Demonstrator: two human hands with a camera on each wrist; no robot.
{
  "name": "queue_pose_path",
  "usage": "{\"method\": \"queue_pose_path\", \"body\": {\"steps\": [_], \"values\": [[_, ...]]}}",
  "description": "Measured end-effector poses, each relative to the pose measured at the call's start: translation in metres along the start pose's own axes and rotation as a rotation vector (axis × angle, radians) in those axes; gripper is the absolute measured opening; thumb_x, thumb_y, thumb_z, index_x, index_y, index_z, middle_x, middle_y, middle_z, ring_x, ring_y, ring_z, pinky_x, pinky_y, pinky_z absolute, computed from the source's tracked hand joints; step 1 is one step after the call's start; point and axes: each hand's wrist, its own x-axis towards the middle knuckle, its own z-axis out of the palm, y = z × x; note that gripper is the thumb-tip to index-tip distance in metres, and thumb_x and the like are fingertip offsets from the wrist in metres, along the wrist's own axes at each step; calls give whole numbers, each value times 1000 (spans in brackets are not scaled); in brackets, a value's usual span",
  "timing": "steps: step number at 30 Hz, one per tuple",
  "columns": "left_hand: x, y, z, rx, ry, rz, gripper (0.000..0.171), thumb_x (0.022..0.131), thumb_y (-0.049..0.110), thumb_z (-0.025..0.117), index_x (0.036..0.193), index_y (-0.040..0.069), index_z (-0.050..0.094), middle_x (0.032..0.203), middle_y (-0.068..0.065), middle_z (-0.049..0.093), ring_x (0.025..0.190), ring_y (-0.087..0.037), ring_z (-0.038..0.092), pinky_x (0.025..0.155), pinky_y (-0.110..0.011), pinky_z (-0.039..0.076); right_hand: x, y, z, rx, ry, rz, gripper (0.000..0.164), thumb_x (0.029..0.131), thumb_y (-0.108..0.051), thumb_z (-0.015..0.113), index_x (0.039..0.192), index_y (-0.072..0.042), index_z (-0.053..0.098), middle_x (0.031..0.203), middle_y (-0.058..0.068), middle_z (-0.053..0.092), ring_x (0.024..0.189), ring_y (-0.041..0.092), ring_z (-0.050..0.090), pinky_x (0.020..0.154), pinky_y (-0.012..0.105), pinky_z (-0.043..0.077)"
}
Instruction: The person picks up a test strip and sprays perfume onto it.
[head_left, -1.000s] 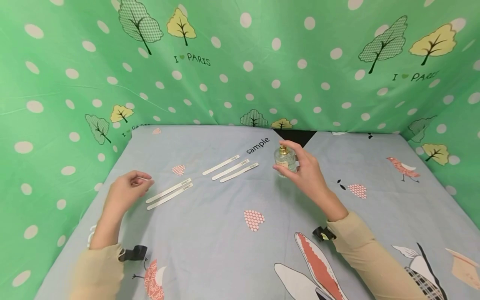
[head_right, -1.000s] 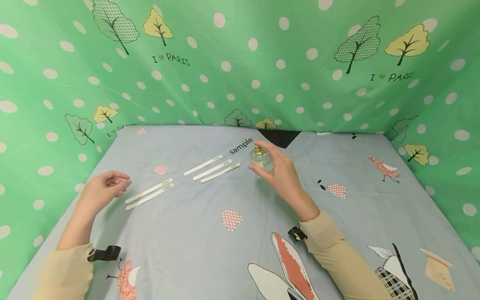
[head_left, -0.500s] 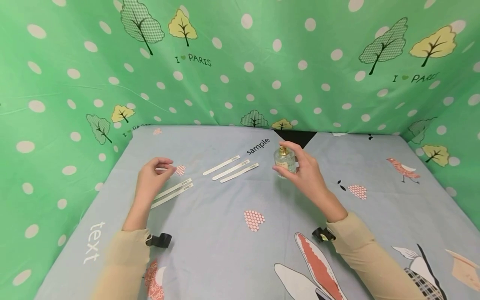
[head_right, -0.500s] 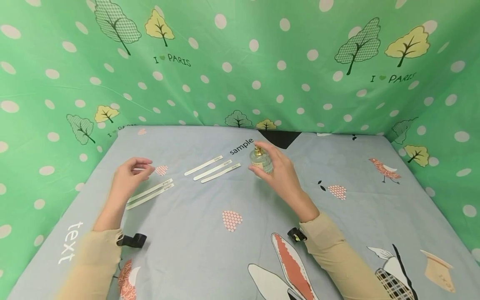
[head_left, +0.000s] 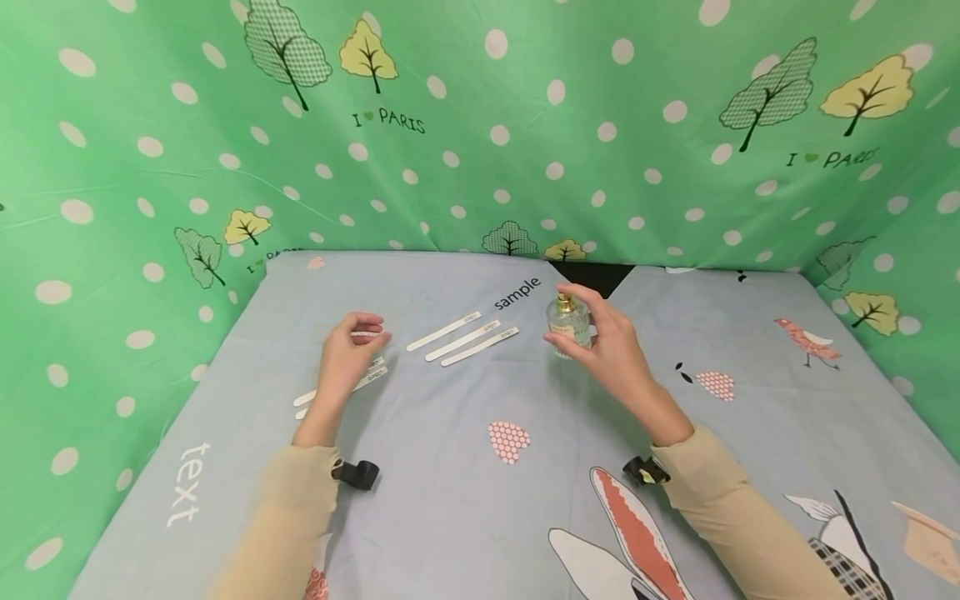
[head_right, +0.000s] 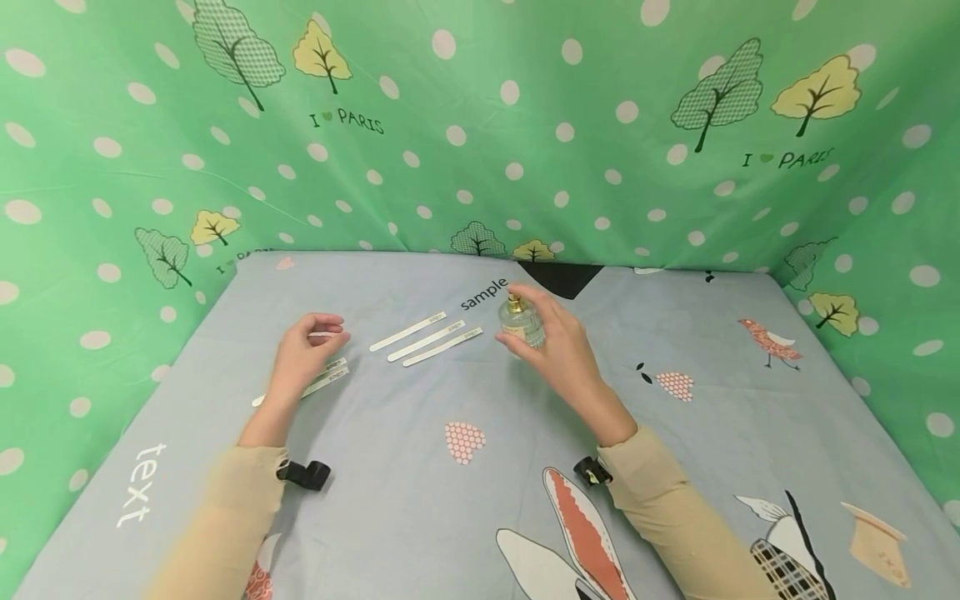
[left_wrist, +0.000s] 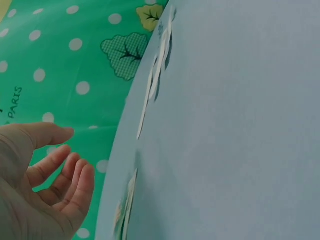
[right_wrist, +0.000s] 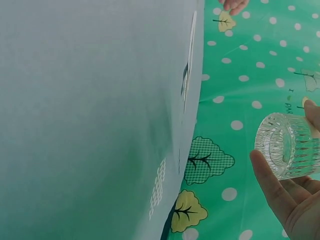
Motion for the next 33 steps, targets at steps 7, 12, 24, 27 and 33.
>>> {"method": "queue_pose_path", "body": {"steps": [7, 12, 24, 27, 33], "values": [[3, -1, 15, -19, -46, 5, 31, 92, 15, 69, 120, 2, 63, 120, -19, 68, 107, -33, 66, 76, -14, 47, 0, 0, 1, -1, -7, 3, 70, 80, -20, 85, 140, -19, 50, 128, 12, 64, 93, 26, 65, 66, 39, 56], [6, -2, 26, -40, -74, 6, 30, 92, 12, 69, 120, 2, 63, 123, -19, 67, 112, -33, 65, 85, -26, 53, 0, 0, 2, 1, -14, 4, 70, 80, -21, 85, 141, -19, 50, 129, 13, 64, 94, 26, 65, 62, 40, 56], [10, 1, 41, 33, -94, -14, 30, 90, 11, 70, 118, 0, 65, 119, -21, 68, 109, -33, 66, 98, -43, 51, 0, -2, 3, -9, -14, -1, 70, 80, -21, 85, 141, -18, 50, 129, 12, 64, 93, 26, 65, 66, 38, 56], [12, 1, 43, 69, -98, -42, 31, 89, 11, 71, 118, 0, 66, 118, -21, 69, 109, -33, 66, 97, -43, 51, 0, -2, 3, -13, -15, -1, 70, 80, -21, 85, 141, -18, 50, 129, 11, 64, 94, 26, 65, 66, 38, 56], [12, 1, 44, 129, -129, -55, 33, 87, 12, 73, 117, -1, 67, 114, -21, 70, 107, -32, 65, 95, -43, 51, -1, -3, 4, -8, -15, -17, 70, 80, -20, 85, 140, -17, 51, 133, 10, 63, 95, 25, 65, 66, 36, 55]]}}
